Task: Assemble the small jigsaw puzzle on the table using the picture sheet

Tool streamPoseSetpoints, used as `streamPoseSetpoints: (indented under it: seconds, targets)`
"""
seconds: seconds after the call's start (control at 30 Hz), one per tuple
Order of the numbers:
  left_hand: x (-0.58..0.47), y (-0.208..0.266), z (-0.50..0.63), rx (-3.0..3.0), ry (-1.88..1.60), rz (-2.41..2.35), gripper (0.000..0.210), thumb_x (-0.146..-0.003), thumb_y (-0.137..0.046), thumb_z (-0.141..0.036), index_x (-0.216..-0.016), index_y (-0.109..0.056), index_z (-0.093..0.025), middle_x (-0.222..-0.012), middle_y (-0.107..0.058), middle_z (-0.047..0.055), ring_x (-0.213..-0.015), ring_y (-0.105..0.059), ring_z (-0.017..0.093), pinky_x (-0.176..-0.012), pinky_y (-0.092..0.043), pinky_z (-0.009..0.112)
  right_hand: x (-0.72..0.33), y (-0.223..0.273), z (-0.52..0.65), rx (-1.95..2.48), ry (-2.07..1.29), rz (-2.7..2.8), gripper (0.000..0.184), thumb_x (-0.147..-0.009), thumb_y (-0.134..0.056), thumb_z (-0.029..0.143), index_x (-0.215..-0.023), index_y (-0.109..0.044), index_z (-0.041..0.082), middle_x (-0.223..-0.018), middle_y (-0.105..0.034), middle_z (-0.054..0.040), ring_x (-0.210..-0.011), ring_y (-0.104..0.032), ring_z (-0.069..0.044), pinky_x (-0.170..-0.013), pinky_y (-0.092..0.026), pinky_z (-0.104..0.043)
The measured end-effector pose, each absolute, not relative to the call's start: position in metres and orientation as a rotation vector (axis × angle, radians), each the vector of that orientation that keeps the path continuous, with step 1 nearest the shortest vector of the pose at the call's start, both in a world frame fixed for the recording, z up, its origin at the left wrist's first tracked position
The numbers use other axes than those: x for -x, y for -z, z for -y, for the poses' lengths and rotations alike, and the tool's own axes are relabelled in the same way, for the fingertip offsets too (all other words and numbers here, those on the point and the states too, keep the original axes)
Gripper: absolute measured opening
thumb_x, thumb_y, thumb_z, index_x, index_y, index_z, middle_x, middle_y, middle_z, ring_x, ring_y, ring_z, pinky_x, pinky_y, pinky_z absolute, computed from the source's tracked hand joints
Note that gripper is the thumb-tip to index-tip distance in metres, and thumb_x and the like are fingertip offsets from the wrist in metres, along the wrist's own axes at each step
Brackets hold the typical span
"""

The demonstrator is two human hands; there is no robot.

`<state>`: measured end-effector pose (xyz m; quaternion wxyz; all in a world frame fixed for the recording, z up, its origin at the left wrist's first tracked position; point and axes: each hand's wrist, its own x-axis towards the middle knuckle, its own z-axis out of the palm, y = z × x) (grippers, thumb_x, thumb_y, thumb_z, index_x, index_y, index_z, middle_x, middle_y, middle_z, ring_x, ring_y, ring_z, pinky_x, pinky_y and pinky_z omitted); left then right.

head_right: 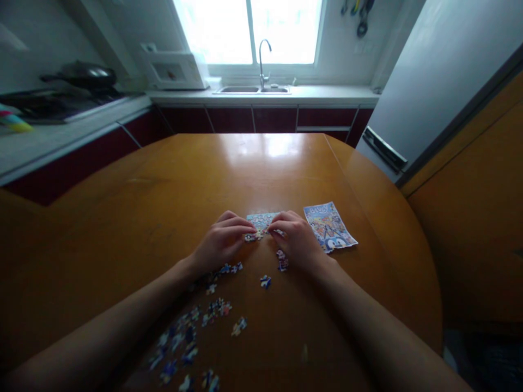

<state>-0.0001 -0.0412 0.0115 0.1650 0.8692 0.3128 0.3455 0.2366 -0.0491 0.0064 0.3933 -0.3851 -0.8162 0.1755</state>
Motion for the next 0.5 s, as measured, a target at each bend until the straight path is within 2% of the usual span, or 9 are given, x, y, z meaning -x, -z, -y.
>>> streamPoseSetpoints:
  seconds: [0.2, 0.5]
  targets:
    - [0.000, -0.009, 0.041, -2.574, -0.864, -0.874, 0.026, -0.090, -0.056, -0.013, -0.101, -0.075, -0.027, -0.103, -0.074, 0.000, -0.093, -0.054, 0.020, -0.085, -0.050, 0.037, -0.232, 0.006, 0.046, 1.001, -0.371, 2.197, 0.012, -0.087, -0.066, 0.014, -0.083, -0.074, 0.023, -0.091, -0.071, -0.0037, -0.088, -0.059, -0.019, -0.078, -0.049, -0.033]
    - [-0.002, -0.006, 0.041, -2.605, -0.742, -0.922, 0.025, -0.090, -0.057, -0.016, -0.103, -0.075, -0.026, -0.106, -0.074, -0.001, -0.095, -0.053, 0.020, -0.092, -0.049, 0.037, -0.226, -0.004, 0.049, 1.032, -0.277, 2.311, 0.020, -0.092, -0.058, 0.015, -0.082, -0.075, 0.022, -0.090, -0.072, -0.0046, -0.087, -0.059, -0.019, -0.079, -0.048, -0.033]
